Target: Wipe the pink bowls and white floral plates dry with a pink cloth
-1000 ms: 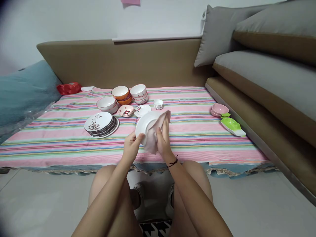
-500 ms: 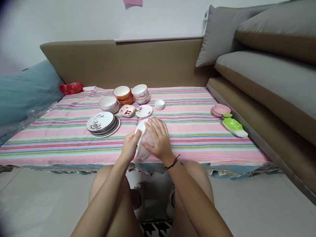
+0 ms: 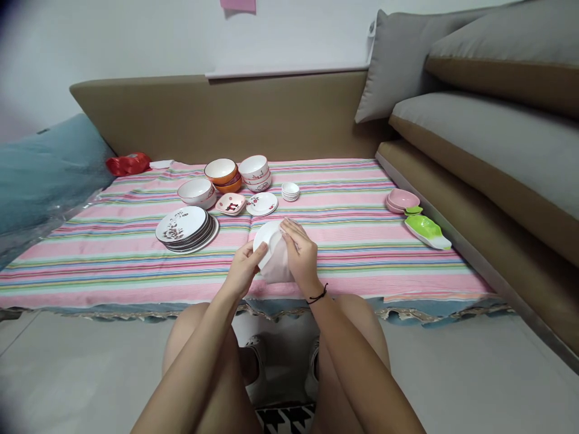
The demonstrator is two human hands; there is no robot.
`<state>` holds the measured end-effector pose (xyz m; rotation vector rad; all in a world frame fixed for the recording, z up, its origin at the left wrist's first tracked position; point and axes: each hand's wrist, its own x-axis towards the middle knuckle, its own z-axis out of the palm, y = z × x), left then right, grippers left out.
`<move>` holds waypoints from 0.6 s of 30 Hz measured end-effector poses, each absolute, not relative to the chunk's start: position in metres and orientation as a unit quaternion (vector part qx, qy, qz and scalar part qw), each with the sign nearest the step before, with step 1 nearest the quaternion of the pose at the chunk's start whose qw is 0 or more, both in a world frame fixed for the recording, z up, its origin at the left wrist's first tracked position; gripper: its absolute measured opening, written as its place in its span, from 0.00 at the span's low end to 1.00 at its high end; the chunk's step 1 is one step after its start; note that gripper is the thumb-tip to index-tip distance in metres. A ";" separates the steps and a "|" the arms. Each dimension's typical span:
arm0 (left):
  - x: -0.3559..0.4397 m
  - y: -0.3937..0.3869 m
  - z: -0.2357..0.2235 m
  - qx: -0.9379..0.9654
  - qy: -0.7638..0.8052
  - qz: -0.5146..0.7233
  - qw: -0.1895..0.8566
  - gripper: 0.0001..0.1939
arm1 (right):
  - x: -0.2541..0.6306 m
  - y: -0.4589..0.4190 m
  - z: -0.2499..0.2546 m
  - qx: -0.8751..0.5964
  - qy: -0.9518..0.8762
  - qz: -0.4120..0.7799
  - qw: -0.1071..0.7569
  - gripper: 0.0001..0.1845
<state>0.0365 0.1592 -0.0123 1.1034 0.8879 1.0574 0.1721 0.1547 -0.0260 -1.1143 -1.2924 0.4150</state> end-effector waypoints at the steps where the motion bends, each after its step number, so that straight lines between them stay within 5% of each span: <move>1: 0.036 0.159 -0.012 0.473 0.384 0.464 0.643 0.20 | 0.173 0.154 -0.025 -0.490 -0.560 0.194 0.639 0.15; 18: 0.056 0.153 -0.010 0.203 0.306 0.462 0.808 0.27 | 0.156 0.148 -0.023 -0.427 -0.734 0.075 0.524 0.17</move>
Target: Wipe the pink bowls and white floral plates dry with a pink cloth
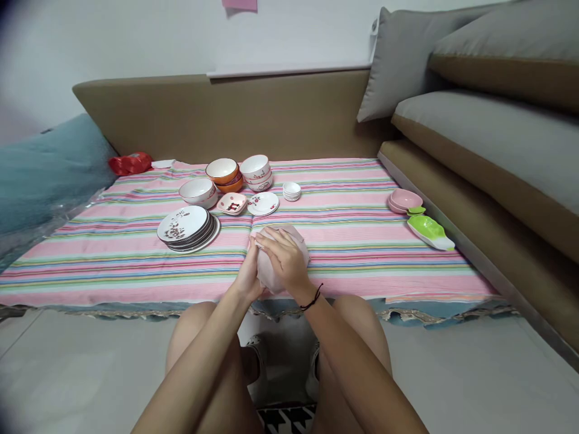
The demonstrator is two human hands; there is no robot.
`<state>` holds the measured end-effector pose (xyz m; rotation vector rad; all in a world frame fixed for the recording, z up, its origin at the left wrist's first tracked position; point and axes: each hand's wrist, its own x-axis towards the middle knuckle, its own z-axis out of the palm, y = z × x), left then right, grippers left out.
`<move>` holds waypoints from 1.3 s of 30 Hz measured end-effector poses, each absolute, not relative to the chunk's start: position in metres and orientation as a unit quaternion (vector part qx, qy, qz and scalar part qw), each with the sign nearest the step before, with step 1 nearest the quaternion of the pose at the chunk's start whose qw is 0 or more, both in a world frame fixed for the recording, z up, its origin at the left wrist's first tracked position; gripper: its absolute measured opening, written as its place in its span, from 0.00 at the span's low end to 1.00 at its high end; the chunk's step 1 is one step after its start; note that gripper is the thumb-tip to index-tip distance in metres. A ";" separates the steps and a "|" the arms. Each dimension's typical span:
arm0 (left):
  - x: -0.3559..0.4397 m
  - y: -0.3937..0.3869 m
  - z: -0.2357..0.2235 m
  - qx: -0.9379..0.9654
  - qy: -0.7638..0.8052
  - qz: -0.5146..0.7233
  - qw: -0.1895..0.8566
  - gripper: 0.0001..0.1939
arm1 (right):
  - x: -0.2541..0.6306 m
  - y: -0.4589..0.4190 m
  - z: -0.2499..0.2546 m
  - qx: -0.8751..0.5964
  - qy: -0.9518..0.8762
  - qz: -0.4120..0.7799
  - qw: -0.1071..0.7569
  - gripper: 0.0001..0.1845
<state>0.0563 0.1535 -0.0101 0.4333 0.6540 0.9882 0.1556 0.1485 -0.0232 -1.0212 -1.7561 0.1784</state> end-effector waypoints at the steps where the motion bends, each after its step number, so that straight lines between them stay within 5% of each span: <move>1: 0.056 0.153 -0.010 0.206 0.310 0.468 0.802 0.27 | 0.155 0.148 -0.023 -0.428 -0.733 0.072 0.523 0.17; 12: 0.046 0.145 -0.009 0.324 0.367 0.417 0.766 0.24 | 0.173 0.151 -0.017 -0.447 -0.645 0.232 0.575 0.23; 16: 0.045 0.151 -0.006 0.294 0.348 0.465 0.759 0.22 | 0.174 0.147 -0.017 -0.442 -0.665 0.158 0.581 0.21; 24: 0.043 0.157 -0.008 0.221 0.330 0.500 0.770 0.26 | 0.155 0.141 -0.020 -0.472 -0.796 0.009 0.379 0.27; 30: 0.043 0.153 -0.012 0.227 0.322 0.459 0.796 0.37 | 0.150 0.147 -0.024 -0.524 -0.753 0.017 0.398 0.28; 39: 0.047 0.148 -0.013 0.222 0.285 0.414 0.836 0.32 | 0.153 0.153 -0.030 -0.543 -0.721 0.022 0.430 0.28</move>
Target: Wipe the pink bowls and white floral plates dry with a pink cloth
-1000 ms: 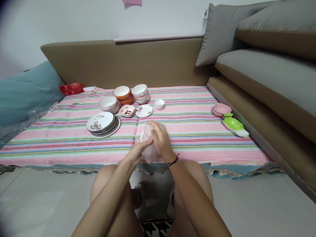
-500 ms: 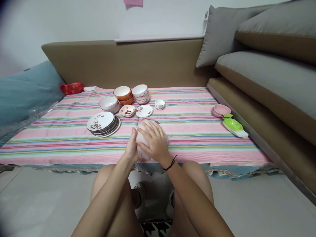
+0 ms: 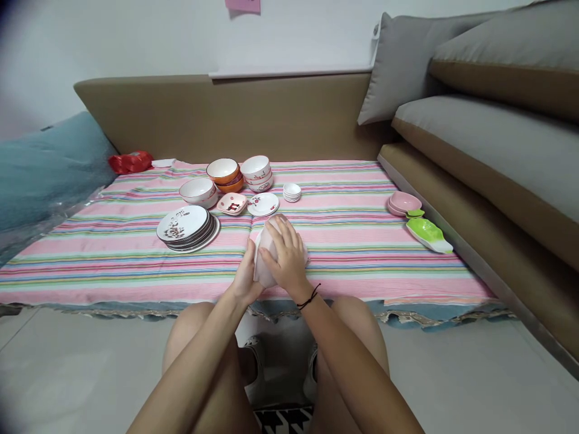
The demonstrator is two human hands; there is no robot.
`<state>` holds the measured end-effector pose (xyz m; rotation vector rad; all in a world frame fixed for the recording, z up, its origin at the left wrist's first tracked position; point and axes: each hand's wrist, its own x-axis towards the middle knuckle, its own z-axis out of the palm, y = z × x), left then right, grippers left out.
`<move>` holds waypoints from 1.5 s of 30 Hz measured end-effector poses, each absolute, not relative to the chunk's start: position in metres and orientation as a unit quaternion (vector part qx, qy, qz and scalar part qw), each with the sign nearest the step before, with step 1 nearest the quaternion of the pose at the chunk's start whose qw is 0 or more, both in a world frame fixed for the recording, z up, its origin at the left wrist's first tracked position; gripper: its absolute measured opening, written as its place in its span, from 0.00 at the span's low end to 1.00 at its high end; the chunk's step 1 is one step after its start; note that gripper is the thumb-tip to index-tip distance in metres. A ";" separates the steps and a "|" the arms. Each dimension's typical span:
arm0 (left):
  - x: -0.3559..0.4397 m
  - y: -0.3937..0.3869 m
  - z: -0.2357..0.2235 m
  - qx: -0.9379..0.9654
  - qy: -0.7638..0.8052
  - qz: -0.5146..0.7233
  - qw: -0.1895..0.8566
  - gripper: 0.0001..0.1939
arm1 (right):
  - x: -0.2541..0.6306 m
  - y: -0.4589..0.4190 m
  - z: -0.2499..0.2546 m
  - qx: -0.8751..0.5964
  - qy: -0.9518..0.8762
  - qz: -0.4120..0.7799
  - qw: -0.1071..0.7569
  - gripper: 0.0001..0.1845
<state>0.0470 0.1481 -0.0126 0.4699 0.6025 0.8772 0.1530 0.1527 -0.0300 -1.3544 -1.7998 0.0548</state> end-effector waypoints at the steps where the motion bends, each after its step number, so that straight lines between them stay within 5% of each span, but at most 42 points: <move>1: 0.046 0.148 -0.012 0.217 0.285 0.413 0.837 0.33 | 0.153 0.152 -0.029 -0.537 -0.732 0.018 0.420 0.28; 10: 0.044 0.150 -0.001 0.194 0.295 0.405 0.844 0.42 | 0.150 0.147 -0.022 -0.512 -0.765 0.006 0.391 0.25; 20: 0.054 0.147 -0.012 0.257 0.252 0.398 0.844 0.26 | 0.158 0.162 -0.033 -0.591 -0.565 0.150 0.556 0.22; 35: 0.042 0.151 0.004 0.133 0.263 0.445 0.845 0.39 | 0.145 0.144 -0.020 -0.494 -0.788 0.003 0.366 0.20; 45: 0.054 0.155 -0.011 0.201 0.279 0.454 0.822 0.30 | 0.153 0.154 -0.022 -0.589 -0.656 0.048 0.470 0.21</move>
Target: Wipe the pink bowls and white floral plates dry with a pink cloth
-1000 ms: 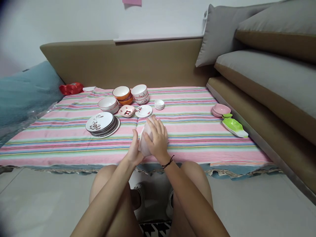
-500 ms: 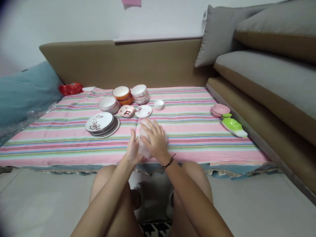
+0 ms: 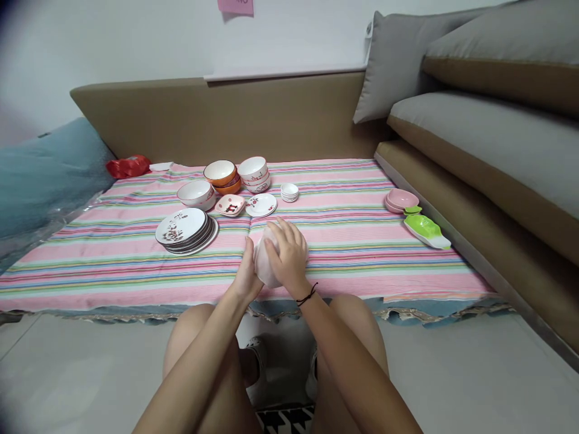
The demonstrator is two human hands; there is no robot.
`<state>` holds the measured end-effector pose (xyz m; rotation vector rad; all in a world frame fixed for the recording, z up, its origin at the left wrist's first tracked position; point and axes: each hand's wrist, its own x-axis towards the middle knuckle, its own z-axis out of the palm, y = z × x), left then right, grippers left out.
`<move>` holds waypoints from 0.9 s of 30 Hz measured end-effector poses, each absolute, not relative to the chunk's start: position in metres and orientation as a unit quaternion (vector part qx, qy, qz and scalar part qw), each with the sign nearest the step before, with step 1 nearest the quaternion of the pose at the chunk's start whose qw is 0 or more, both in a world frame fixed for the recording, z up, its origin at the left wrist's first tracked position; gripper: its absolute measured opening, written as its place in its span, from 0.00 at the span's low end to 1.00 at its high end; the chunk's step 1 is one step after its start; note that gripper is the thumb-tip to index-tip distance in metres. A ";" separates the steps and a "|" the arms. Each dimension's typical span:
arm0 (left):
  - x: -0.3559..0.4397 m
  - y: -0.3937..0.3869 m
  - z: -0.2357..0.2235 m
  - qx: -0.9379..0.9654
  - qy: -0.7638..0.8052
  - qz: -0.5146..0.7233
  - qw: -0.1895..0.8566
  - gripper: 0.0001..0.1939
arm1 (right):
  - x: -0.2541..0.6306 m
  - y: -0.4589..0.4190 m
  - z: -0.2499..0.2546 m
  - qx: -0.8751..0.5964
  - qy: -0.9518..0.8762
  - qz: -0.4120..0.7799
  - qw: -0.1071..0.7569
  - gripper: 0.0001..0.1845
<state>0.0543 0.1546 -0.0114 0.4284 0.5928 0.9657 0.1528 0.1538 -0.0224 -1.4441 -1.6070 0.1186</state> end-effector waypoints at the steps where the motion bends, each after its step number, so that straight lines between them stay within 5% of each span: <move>1: 0.056 0.155 -0.013 0.206 0.284 0.465 0.813 0.29 | 0.156 0.156 -0.023 -0.584 -0.646 0.067 0.487 0.21; 27: 0.040 0.166 0.009 0.138 0.248 0.549 0.786 0.32 | 0.159 0.152 -0.025 -0.477 -0.614 0.166 0.607 0.25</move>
